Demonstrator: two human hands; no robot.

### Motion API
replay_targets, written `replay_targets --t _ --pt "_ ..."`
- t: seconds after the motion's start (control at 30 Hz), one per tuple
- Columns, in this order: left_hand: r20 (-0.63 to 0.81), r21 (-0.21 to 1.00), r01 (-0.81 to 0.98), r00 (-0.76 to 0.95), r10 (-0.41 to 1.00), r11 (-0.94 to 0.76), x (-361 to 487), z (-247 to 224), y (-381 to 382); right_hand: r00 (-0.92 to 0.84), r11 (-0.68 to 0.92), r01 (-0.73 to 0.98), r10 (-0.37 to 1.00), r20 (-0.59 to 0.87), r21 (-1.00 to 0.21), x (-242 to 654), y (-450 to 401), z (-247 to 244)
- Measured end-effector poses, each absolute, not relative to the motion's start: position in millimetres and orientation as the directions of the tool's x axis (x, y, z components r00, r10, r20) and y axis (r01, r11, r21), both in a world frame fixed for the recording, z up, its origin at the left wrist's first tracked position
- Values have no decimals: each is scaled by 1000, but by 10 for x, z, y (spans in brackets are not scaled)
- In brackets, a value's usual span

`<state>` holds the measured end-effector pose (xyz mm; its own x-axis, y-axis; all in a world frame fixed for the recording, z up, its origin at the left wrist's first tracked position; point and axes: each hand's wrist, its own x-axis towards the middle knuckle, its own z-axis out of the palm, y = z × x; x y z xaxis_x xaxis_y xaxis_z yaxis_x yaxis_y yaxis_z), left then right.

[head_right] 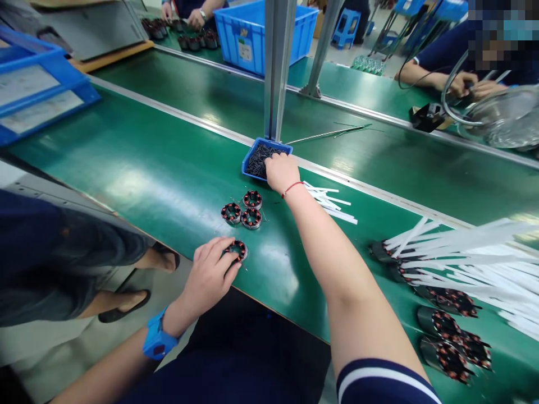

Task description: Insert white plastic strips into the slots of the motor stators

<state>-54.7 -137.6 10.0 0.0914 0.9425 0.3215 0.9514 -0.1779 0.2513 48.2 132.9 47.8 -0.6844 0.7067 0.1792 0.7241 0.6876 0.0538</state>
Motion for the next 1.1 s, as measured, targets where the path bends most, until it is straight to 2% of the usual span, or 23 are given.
replay_targets --t 0.13,0.23,0.3,0.4,0.47,0.53,0.63,0.7,0.87,1.1 --pt "234 322 926 122 965 -196 -478 136 -1389 -636 653 758 739 224 -4 430 1384 424" --pt "216 370 904 141 966 -215 -429 141 -1358 -569 618 777 771 285 -118 492 1367 439" --pt "240 370 894 170 956 -252 -413 164 -1317 -504 594 754 797 333 -281 609 1281 485" --pt "275 336 857 307 911 -390 -438 229 -1205 -444 509 560 851 281 -654 924 918 555" --pt "238 363 783 447 863 -505 -475 261 -1103 -419 313 374 897 142 -873 1181 503 549" --pt "193 423 712 533 824 -560 -494 258 -1004 -371 59 242 928 -36 -969 1411 16 468" --pt "189 462 698 524 830 -546 -432 193 -907 -291 -258 81 918 -271 -963 1612 -637 244" --pt "207 473 718 473 857 -510 -334 140 -887 -224 -357 -21 912 -344 -934 1641 -910 97" --pt "192 537 741 357 914 -402 -114 86 -920 -46 -351 -198 936 -349 -915 1587 -1035 -38" --pt "177 568 738 324 929 -365 -72 101 -926 -36 -299 -254 953 -300 -920 1561 -967 -55"
